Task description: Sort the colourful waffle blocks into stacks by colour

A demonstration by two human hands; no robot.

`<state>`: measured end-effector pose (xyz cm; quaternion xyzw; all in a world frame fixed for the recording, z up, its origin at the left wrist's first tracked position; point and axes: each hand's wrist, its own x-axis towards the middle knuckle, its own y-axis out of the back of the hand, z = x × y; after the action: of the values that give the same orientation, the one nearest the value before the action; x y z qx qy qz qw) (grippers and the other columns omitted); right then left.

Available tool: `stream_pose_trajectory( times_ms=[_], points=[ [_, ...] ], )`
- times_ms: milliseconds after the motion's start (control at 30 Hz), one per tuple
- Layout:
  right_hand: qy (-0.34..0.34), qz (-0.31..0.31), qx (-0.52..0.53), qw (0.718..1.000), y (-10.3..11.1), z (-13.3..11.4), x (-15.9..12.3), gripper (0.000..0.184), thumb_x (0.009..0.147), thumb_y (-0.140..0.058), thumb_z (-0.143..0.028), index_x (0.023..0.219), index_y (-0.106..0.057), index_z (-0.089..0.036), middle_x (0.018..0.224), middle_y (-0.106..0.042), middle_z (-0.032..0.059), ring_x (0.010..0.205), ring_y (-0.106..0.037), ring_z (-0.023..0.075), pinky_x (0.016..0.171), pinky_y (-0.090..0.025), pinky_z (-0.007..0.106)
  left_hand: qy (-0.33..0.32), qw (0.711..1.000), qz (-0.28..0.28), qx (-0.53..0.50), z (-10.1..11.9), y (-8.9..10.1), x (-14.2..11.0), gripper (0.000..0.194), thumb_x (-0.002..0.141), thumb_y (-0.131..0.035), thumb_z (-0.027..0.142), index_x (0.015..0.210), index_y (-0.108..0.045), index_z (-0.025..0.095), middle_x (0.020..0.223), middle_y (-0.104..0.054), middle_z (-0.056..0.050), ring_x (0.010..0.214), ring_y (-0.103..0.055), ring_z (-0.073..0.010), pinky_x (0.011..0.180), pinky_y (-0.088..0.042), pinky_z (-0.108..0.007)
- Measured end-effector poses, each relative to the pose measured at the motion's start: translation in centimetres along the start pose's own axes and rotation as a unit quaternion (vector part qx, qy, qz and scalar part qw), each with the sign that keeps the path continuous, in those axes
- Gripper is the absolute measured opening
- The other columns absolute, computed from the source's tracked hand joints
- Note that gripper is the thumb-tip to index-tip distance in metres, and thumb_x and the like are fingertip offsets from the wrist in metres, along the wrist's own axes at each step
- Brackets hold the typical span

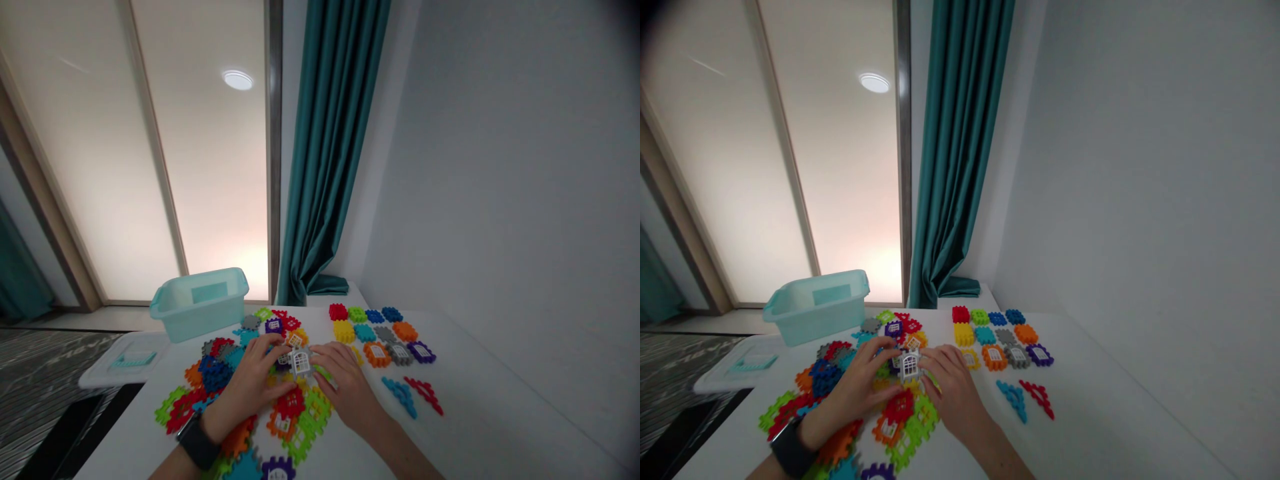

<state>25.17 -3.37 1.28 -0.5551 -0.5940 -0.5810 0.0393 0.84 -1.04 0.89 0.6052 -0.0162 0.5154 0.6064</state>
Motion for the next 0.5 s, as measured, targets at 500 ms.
stream_pose_trajectory(
  times_ms=[500],
  points=[
    [-0.038,-0.018,-0.047,0.998,3.1,2.2,-3.7,0.024,0.095,-0.053,-0.012,0.111,-0.063,-0.026,0.124,-0.07,0.0055,0.118,-0.061,0.0245,0.104,-0.048,0.046,-0.069,0.995,-0.072,0.028,3.2,-1.5,4.0,0.038,0.075,-0.077,0.021,0.11,-0.062,0.023,0.119,-0.061,-0.009,0.11,-0.059,-0.0292,0.096,-0.05,-0.046]
  ],
)
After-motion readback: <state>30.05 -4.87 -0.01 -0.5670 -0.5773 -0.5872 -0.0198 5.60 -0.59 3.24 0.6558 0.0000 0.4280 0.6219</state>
